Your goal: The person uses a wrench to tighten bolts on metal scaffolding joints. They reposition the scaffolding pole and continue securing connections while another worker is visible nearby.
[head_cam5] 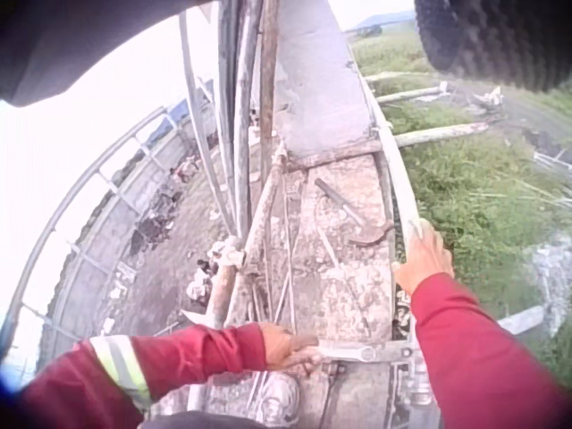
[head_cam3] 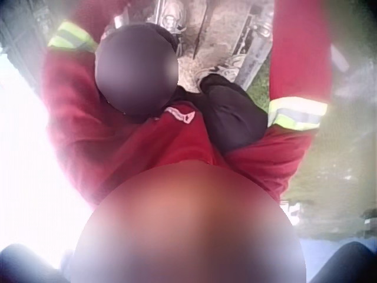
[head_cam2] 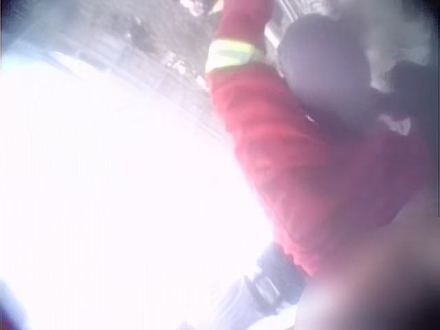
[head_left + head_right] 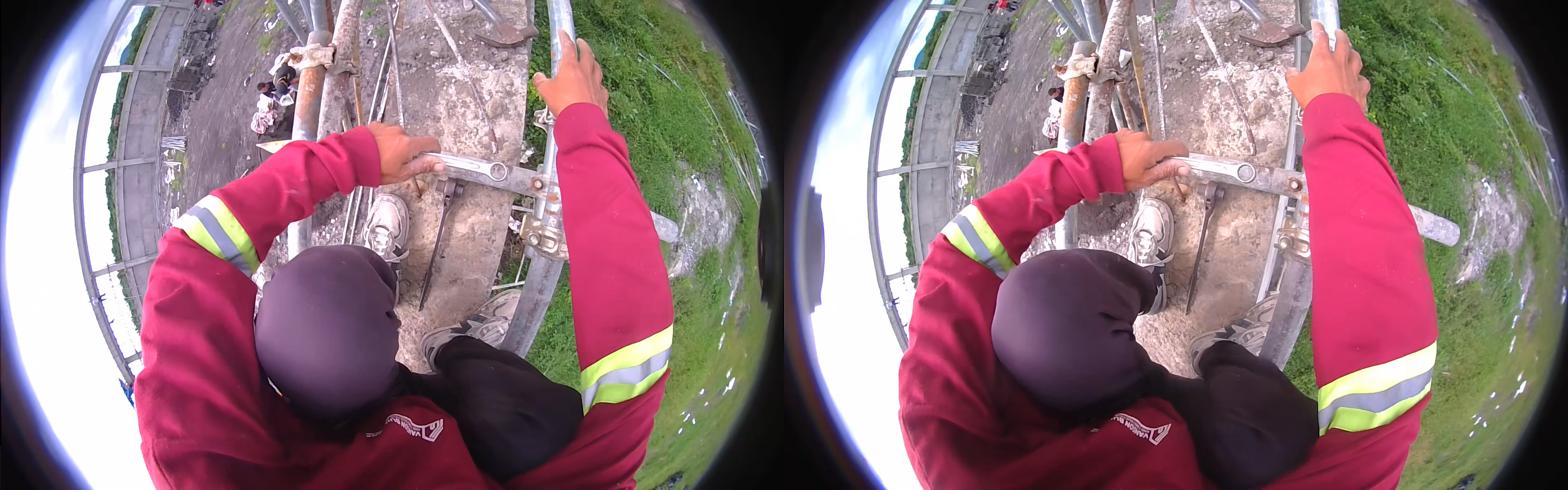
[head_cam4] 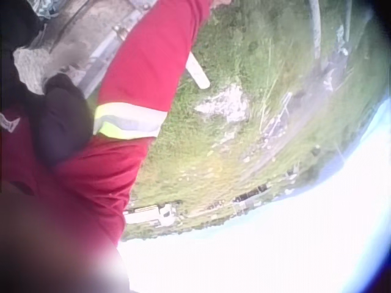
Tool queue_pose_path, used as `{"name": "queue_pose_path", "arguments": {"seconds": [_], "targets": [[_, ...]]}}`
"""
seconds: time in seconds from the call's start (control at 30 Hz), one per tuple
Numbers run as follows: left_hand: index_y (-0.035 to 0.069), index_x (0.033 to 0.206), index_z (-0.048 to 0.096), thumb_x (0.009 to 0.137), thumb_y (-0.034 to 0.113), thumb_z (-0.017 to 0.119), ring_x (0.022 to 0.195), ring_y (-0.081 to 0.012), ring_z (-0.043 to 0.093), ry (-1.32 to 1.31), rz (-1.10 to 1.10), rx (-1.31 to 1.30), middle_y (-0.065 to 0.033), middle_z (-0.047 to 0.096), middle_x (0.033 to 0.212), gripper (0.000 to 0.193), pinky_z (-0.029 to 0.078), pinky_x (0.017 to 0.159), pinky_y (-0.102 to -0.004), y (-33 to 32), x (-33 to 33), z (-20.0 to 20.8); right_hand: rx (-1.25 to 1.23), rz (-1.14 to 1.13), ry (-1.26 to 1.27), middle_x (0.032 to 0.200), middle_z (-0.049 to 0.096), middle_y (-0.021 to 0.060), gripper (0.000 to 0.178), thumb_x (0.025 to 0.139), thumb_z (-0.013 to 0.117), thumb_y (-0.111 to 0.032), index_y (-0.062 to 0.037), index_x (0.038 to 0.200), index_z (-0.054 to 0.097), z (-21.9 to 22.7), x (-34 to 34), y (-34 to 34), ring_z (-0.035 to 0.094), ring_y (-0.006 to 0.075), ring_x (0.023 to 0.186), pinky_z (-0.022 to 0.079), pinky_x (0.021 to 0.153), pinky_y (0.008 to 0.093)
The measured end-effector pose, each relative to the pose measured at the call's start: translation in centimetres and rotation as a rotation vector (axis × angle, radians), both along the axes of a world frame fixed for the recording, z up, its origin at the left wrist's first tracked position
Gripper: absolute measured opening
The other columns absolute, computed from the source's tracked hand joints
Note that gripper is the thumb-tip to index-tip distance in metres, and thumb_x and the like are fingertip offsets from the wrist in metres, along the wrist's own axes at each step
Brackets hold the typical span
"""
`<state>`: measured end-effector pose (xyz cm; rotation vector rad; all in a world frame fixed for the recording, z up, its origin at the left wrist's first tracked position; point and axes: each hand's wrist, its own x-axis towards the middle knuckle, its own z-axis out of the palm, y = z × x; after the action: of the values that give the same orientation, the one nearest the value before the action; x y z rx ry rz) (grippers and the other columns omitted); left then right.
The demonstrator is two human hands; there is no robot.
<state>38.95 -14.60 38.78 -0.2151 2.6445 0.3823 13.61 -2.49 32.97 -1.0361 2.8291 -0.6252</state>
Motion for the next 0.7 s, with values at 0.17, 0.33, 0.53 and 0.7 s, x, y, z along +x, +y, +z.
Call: {"name": "queue_pose_path", "arguments": {"seconds": [0.17,0.33,0.53,0.7], "targets": [[0.007,0.098,0.056,0.096,0.035,0.048,0.055,-0.0315,0.057,0.306,0.129,-0.040,-0.0113,0.056,0.062,0.030,0.043,0.051,-0.0400,-6.3,5.1,6.6,0.037,-0.062,-0.241,0.149,0.027,0.0114,0.081,0.079,0.063,-0.021,-0.0233,0.148,0.020,-0.9,-1.4,-1.0,0.050,0.0337,0.121,0.046,0.096,0.0461],[0.005,0.097,0.055,0.098,0.035,0.047,0.056,-0.0183,0.054,0.416,0.631,0.023,-0.0074,0.051,0.062,0.030,0.043,0.054,-0.0344,-10.5,11.3,8.3,0.066,-0.049,-0.149,0.143,0.035,0.0069,0.074,0.080,0.060,-0.019,-0.0243,0.146,0.025,-2.8,-2.2,-0.8,0.054,0.0350,0.114,0.044,0.094,0.0471],[0.002,0.090,0.061,0.097,0.042,0.049,0.059,-0.0088,0.043,0.498,1.095,0.345,0.0000,0.047,0.063,0.042,0.037,0.054,-0.0271,-13.4,22.9,5.1,-0.009,0.070,-0.024,0.133,0.038,0.0192,0.077,0.077,0.062,-0.007,-0.0195,0.145,0.027,-3.8,-2.7,0.0,0.049,0.0379,0.115,0.043,0.097,0.0430],[0.002,0.086,0.060,0.096,0.046,0.047,0.062,-0.0071,0.040,0.460,1.074,0.403,0.0039,0.045,0.065,0.046,0.035,0.055,-0.0255,-15.3,29.5,-0.5,0.082,0.008,0.030,0.137,0.040,0.0238,0.085,0.076,0.065,-0.009,-0.0163,0.147,0.020,-2.9,-3.0,0.5,0.044,0.0393,0.123,0.034,0.105,0.0430]]}}
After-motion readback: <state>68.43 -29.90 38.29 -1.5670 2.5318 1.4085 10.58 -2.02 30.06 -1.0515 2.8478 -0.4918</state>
